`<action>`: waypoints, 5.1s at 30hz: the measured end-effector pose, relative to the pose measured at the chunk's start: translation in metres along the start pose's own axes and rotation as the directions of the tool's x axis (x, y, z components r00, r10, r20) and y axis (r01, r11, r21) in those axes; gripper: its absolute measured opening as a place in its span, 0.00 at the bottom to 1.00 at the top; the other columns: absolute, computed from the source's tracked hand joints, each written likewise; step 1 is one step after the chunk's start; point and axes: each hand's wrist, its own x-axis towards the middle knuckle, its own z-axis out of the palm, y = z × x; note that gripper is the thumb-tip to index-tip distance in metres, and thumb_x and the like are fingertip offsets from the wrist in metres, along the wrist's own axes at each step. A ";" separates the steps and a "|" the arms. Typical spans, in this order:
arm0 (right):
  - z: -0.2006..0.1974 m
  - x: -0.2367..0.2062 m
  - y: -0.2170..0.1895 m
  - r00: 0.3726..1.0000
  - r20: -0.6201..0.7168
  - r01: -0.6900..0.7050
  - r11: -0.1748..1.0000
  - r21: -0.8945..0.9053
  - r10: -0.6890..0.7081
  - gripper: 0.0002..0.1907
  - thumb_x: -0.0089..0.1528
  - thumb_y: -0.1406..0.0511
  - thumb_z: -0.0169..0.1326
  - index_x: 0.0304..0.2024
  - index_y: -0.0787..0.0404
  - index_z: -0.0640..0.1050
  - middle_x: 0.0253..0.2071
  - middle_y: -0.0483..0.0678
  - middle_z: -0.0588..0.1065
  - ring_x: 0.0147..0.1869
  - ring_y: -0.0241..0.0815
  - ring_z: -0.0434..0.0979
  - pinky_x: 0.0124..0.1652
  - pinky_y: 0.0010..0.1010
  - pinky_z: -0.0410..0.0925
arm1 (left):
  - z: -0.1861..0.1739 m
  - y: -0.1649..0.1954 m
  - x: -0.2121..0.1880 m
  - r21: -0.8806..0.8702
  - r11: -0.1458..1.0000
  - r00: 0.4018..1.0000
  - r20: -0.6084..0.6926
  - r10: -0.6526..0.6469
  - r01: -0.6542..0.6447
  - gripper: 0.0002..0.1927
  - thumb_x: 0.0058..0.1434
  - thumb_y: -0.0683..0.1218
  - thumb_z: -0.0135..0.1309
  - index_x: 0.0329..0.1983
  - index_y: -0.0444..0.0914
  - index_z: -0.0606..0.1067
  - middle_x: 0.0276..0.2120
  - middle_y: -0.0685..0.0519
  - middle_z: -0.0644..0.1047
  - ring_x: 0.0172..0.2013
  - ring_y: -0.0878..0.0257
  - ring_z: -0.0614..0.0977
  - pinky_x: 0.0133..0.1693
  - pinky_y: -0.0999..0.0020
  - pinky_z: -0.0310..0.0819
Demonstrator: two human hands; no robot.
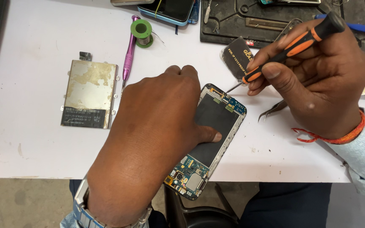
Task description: The person uses a screwdriver and tweezers to remove and reseat small components and connectors on a disassembled smartphone. They work on the top edge of the device, handling ribbon cables and small metal pieces, then use a precision tool to adjust internal parts.
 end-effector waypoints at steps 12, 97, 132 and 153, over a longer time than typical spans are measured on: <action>0.004 0.002 -0.006 0.996 0.012 0.087 0.991 -0.100 -0.086 0.14 0.70 0.73 0.51 0.52 0.75 0.62 0.42 0.66 0.76 0.47 0.53 0.84 0.41 0.35 0.79 | 0.005 -0.004 -0.002 -0.019 0.997 0.991 -0.106 0.078 -0.081 0.29 0.41 0.58 0.74 0.32 0.35 0.74 0.31 0.44 0.78 0.33 0.47 0.82 0.34 0.54 0.73; -0.032 0.005 0.000 0.993 0.068 0.112 0.952 -0.285 -0.096 0.06 0.73 0.68 0.58 0.46 0.64 0.74 0.42 0.49 0.70 0.38 0.42 0.73 0.39 0.32 0.67 | -0.052 -0.001 -0.051 0.075 0.996 0.814 -0.576 0.078 -0.042 0.16 0.63 0.48 0.66 0.46 0.34 0.76 0.32 0.49 0.82 0.27 0.60 0.81 0.27 0.62 0.68; 0.002 0.026 0.000 0.934 0.336 0.020 0.922 -0.388 0.122 0.06 0.60 0.66 0.62 0.38 0.59 0.78 0.41 0.45 0.76 0.36 0.40 0.80 0.32 0.29 0.72 | -0.024 -0.024 0.016 -0.228 0.972 0.987 0.160 -0.014 0.051 0.21 0.50 0.50 0.69 0.45 0.41 0.75 0.34 0.51 0.81 0.38 0.51 0.83 0.40 0.55 0.74; 0.014 0.018 0.014 0.900 0.323 -0.121 0.878 -0.463 0.294 0.07 0.60 0.72 0.61 0.41 0.66 0.80 0.42 0.51 0.76 0.38 0.36 0.79 0.32 0.24 0.72 | 0.009 -0.046 0.039 -0.155 0.976 0.955 0.232 0.185 -0.152 0.14 0.56 0.48 0.57 0.39 0.34 0.73 0.36 0.46 0.79 0.43 0.52 0.85 0.38 0.54 0.80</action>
